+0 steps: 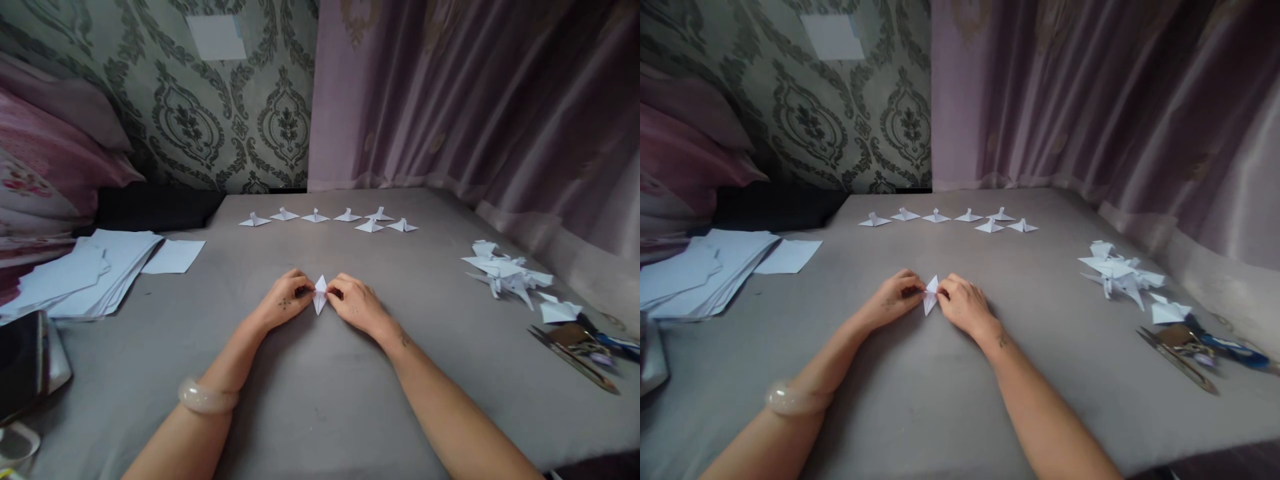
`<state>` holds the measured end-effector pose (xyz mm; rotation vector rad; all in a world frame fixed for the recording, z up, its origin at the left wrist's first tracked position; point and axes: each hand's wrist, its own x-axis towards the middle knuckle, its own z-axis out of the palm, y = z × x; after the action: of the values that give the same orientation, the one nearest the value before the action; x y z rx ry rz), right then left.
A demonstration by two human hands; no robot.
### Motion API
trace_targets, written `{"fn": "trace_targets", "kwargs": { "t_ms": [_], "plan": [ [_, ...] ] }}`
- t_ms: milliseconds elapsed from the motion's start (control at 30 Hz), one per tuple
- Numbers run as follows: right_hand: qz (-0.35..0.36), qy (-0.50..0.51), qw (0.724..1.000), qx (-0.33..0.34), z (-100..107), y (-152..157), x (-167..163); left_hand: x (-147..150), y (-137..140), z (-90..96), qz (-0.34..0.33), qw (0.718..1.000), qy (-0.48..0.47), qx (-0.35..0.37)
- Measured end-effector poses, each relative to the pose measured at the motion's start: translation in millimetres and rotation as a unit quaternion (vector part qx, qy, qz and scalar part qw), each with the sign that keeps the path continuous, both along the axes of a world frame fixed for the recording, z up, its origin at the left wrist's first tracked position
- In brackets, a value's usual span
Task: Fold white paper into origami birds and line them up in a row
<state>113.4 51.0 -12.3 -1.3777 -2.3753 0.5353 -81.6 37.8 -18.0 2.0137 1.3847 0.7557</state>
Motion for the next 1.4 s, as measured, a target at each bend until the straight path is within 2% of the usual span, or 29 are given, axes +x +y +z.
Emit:
{"fn": "trace_targets", "kwargs": {
  "t_ms": [333, 633, 800, 1133, 1400],
  "plan": [
    [-0.035, -0.102, 0.994, 0.015, 5.8, -16.1, -12.0, -1.6, 3.9, -3.8, -0.002, 1.000, 0.025, 0.015],
    [-0.033, -0.140, 0.988, 0.051, 6.1, -17.8, -15.4, 0.7, 1.7, -11.7, -0.021, 0.980, 0.136, 0.141],
    [-0.023, -0.086, 0.996, 0.007, 6.6, -14.2, -10.2, -1.4, 0.6, -10.6, -0.021, 0.988, 0.099, 0.117],
    [-0.043, -0.060, 0.997, 0.011, -3.5, -10.9, -14.6, -1.0, 2.4, -7.1, -0.018, 0.993, 0.085, 0.080],
    [-0.030, -0.051, 0.998, 0.011, -1.0, -13.2, -12.5, 0.9, 2.1, -6.2, -0.025, 0.984, 0.133, 0.113]
  ]
}}
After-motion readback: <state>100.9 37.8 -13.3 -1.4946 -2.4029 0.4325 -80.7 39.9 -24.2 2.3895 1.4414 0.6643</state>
